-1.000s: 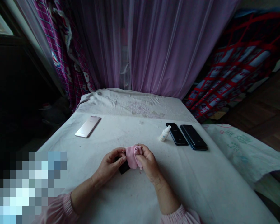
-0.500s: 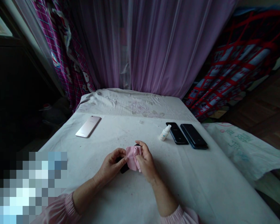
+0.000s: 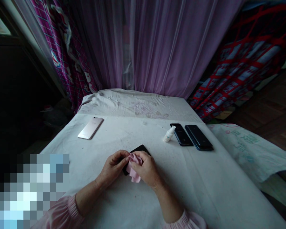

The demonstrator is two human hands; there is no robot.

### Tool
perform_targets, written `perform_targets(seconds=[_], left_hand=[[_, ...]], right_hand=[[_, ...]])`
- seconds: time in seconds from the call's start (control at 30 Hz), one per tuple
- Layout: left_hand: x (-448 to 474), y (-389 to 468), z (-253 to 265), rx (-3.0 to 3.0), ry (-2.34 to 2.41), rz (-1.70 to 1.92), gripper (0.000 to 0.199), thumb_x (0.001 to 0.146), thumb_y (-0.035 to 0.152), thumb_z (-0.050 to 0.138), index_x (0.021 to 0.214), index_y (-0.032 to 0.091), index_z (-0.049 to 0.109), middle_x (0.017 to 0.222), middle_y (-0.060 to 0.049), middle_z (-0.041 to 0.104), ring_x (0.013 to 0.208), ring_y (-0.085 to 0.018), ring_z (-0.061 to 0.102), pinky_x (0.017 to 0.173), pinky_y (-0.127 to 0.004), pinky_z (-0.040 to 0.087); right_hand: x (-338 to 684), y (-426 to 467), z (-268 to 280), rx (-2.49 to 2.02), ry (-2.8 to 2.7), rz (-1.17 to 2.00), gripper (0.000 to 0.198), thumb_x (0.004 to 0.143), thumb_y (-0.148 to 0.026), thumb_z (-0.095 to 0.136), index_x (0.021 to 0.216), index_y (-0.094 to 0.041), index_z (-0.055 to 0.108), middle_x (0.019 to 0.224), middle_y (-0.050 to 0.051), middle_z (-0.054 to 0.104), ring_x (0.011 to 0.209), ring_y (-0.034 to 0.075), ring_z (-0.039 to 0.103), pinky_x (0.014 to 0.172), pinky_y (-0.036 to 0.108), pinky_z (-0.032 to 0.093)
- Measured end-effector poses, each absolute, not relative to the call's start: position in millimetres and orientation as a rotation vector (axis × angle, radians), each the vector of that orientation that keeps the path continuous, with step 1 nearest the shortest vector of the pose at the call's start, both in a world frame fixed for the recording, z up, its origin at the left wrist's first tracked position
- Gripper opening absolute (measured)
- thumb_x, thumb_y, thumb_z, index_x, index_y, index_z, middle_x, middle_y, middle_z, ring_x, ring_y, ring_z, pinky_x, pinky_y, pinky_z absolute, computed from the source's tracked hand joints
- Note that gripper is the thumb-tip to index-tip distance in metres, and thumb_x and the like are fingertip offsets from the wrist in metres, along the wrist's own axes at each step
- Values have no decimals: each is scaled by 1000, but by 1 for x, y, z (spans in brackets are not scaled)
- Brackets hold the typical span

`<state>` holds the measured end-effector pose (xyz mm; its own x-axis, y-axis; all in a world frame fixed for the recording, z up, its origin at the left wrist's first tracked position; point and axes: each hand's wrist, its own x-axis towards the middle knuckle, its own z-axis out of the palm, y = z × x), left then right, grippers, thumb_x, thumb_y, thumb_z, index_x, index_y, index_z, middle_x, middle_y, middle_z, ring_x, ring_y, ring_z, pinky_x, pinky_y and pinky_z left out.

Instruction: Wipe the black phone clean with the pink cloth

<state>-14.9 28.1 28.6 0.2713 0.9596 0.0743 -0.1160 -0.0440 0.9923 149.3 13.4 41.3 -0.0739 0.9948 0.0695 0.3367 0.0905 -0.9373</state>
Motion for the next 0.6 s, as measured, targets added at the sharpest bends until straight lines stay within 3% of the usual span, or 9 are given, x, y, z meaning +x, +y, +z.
perform_targets(seconds=[0.13,0.23,0.37,0.6], left_hand=[[-14,27,28,1275,903,1104,32,79,47,70,90,18,62,79,-1,64,71,-13,57,66,-23,46],[-13,27,26,1300,925,1091,31,80,45,69,91,18,60,79,0,62,71,-12,56,65,-23,45],[-13,27,23,1388,987,1089,27,82,42,65,95,19,59,78,0,61,73,-13,56,67,-24,46],[-15,25,25,1520,1092,1046,20,87,34,56,101,21,59,86,-2,66,78,-16,61,71,-27,48]], right_hand=[[150,14,45,-1308,-1634,859,16,80,-31,57,78,-19,68,81,4,65,77,17,60,70,27,47],[148,14,45,-1277,-1568,896,15,81,-30,54,80,-21,66,83,4,65,80,18,61,73,29,48],[155,16,43,-1391,-1430,921,15,79,-32,54,85,-22,63,75,1,66,69,17,60,64,27,47],[178,30,40,-1531,-1217,181,21,83,-41,56,83,-22,64,82,5,67,78,20,61,71,30,47]])
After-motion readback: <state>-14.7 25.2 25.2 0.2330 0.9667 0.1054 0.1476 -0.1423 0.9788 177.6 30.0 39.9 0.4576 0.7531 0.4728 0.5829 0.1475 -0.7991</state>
